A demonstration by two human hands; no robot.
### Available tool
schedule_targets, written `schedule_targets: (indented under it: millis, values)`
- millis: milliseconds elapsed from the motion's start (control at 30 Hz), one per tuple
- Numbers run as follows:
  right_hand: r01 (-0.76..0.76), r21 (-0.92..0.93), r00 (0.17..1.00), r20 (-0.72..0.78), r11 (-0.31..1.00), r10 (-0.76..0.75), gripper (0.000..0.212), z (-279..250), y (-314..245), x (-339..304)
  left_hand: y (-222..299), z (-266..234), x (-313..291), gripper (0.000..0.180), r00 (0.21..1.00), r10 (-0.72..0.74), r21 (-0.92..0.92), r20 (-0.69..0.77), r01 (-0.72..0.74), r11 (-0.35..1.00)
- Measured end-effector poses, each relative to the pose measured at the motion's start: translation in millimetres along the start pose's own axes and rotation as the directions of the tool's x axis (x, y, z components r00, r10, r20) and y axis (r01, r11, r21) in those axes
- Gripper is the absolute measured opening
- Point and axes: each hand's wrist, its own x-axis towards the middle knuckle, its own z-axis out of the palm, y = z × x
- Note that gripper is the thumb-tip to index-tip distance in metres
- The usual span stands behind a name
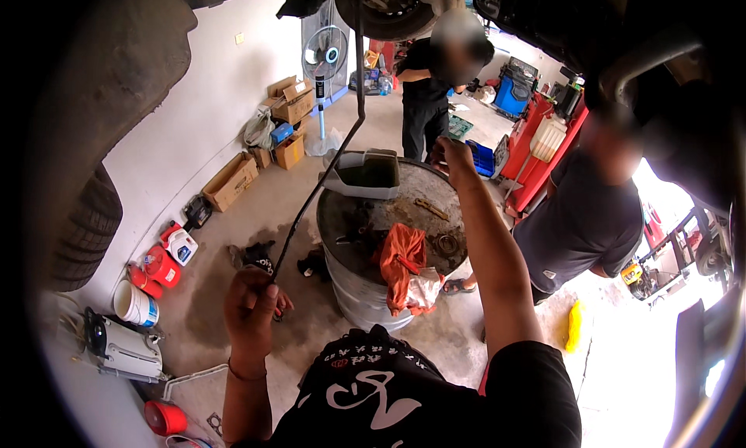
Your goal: The person strips the insulation from a black wire using a red tool and then wraps the exposed end with black electrical tape. The person handles the wire and tape with both hands while standing in a workshop.
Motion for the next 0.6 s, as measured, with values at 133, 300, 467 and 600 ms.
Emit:
schedule_targets:
  millis: [133, 300, 467, 600]
  values:
    - [-0.054, 0.045, 0.997, -0.055, 0.998, 0.056, 0.019, -23, 17, 10, 3, 5, -1, 0.027, 0.998, -0.064, 0.042, 0.025, 0.063, 0.997]
    - [-0.088, 0.037, 0.984, -0.151, 0.995, 0.093, 0.023, -47, 38, 16, -4, 5, -1, 0.040, 0.991, -0.069, 0.132, 0.119, 0.053, 0.990]
    - [-0.131, 0.112, 0.967, -0.203, 0.985, 0.152, 0.022, -68, 54, 22, -22, -3, -3, 0.050, 0.951, -0.094, 0.334, 0.295, -0.011, 0.943]
    - [-0.135, 0.147, 0.952, -0.254, 0.980, 0.170, 0.024, -89, 64, 33, -19, 5, -10, 0.057, 0.930, -0.180, 0.373, 0.321, 0.050, 0.926]
